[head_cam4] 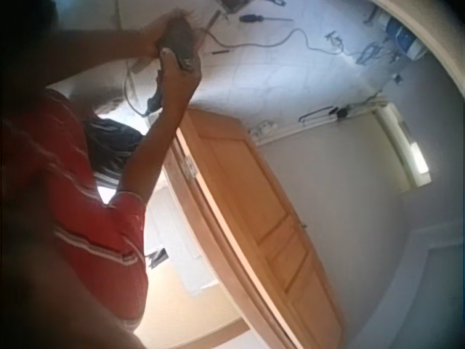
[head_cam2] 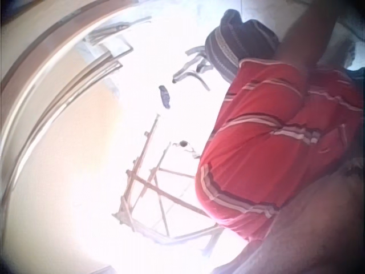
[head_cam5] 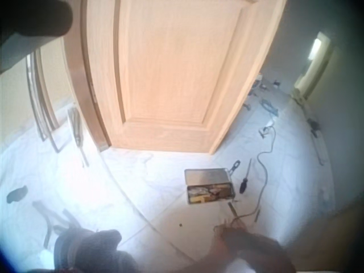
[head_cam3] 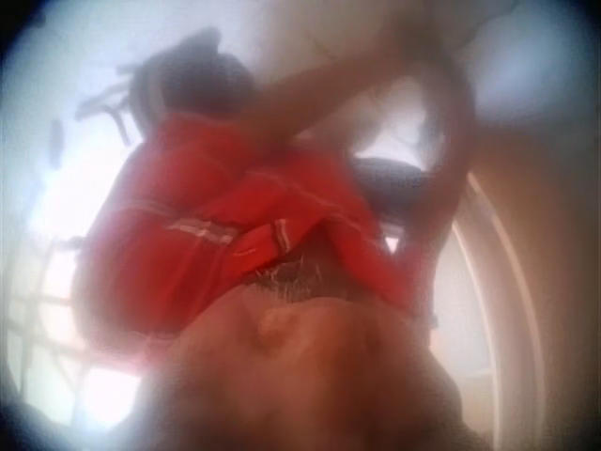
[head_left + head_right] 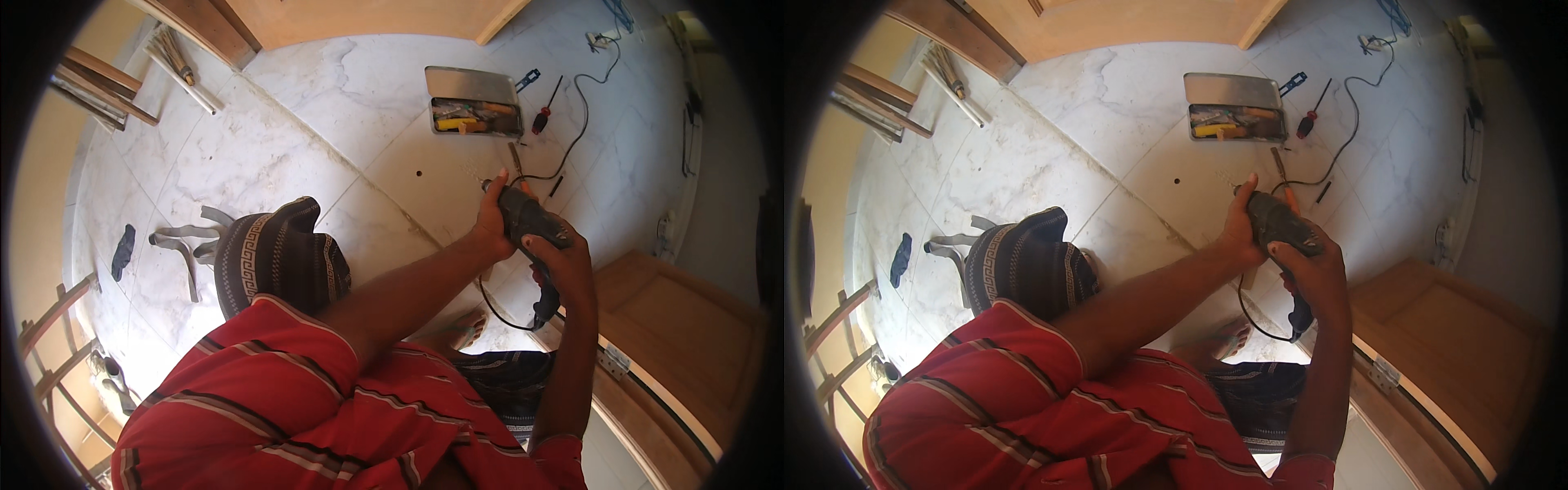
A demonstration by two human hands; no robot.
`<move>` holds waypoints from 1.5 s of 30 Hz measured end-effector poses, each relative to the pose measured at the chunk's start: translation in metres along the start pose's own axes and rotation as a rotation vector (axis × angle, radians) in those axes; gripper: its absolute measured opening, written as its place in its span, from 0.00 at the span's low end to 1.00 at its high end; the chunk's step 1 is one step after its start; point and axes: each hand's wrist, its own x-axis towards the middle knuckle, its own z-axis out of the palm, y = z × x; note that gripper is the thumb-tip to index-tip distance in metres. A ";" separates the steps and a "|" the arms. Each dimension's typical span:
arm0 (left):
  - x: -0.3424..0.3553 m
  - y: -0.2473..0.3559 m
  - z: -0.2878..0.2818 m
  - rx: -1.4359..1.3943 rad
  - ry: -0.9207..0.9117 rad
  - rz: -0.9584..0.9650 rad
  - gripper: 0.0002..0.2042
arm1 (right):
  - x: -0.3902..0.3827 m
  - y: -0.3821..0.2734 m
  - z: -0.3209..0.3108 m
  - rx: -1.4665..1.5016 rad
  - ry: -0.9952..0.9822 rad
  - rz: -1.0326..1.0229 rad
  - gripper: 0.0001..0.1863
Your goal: The person uses a power drill to create pilot holes in a wooden door. They then position a metal hinge against the door edge and secure it by driving screws into the pre-drilled holes. The process involves repeated drilling and screwing to attach the hinge.
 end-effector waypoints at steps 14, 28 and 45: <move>-0.022 0.048 -0.007 -0.091 0.165 0.228 0.20 | 0.043 -0.053 0.053 -0.690 -0.135 -0.378 0.33; -0.010 0.074 -0.024 -0.204 0.188 0.228 0.19 | 0.059 -0.073 0.084 -0.684 -0.215 -0.366 0.29; -0.023 0.094 -0.017 -0.137 0.186 0.180 0.19 | 0.070 -0.075 0.102 -0.791 -0.166 -0.334 0.28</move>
